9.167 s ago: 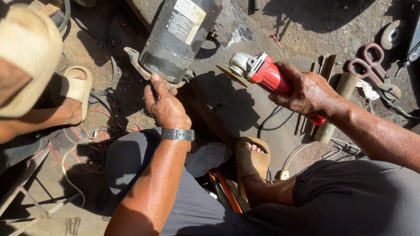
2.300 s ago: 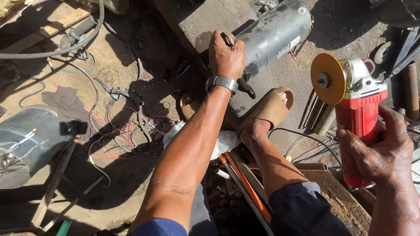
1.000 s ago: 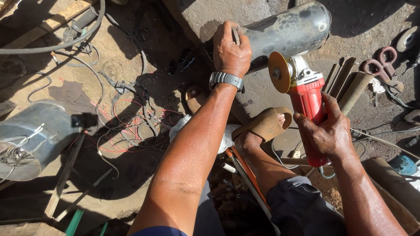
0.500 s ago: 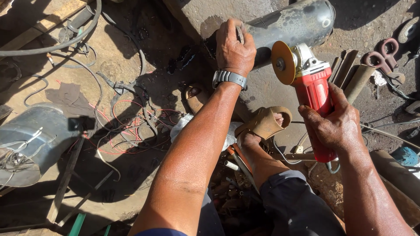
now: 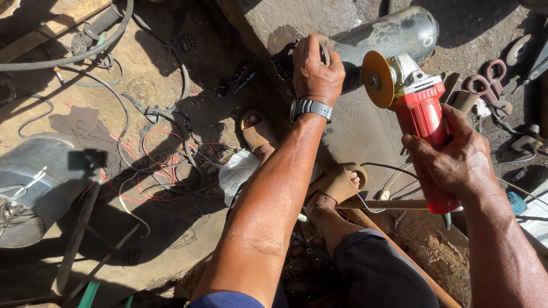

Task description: Using an angle grinder to cut through the metal casing of a compressor unit

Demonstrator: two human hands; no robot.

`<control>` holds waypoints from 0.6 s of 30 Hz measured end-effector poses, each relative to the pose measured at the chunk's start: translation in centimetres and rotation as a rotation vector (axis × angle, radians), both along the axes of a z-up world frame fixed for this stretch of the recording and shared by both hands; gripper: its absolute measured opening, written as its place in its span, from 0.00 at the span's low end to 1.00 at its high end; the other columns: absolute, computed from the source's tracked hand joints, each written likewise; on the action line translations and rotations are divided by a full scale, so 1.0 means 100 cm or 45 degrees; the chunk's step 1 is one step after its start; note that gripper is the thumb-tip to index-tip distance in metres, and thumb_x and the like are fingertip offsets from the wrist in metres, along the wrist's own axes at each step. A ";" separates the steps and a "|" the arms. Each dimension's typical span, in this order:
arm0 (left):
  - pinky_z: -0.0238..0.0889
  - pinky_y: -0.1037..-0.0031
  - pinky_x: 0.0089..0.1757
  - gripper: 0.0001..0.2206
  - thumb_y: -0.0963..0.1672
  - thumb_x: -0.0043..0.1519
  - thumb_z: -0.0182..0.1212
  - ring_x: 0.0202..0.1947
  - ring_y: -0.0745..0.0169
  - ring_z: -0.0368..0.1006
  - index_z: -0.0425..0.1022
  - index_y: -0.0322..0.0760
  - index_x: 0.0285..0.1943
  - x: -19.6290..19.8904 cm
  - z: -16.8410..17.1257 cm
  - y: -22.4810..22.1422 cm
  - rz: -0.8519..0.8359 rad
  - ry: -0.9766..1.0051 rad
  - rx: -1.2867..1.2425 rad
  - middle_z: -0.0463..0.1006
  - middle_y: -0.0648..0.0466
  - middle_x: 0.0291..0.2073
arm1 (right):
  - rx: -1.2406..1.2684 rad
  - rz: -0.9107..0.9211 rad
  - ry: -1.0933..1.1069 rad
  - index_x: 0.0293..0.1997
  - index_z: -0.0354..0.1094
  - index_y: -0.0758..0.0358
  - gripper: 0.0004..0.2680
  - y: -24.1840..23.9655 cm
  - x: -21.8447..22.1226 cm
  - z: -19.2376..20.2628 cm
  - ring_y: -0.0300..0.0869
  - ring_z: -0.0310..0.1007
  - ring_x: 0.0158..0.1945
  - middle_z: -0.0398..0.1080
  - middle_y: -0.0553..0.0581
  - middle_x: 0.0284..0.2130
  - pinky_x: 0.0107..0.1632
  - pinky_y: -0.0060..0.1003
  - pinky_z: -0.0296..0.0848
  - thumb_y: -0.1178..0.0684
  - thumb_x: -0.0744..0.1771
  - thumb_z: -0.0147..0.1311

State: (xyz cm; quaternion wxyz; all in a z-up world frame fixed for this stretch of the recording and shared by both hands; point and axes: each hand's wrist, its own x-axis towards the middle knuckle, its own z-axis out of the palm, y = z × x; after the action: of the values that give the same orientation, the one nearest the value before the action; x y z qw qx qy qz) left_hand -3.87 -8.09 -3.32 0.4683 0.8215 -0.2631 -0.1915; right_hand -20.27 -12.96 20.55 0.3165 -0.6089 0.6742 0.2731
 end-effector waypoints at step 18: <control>0.60 0.58 0.31 0.07 0.38 0.50 0.48 0.30 0.49 0.66 0.63 0.44 0.35 -0.029 0.014 0.015 0.523 0.191 0.192 0.69 0.54 0.30 | 0.087 0.253 0.169 0.77 0.60 0.52 0.32 -0.025 -0.028 0.014 0.61 0.74 0.45 0.75 0.68 0.43 0.49 0.53 0.69 0.38 0.62 0.61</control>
State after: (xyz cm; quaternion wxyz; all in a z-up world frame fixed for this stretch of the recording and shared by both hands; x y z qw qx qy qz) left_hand -6.77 -6.59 -1.89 0.4529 0.8740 -0.0398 -0.1717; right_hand -23.09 -15.51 21.92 0.2632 -0.6420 0.6203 0.3658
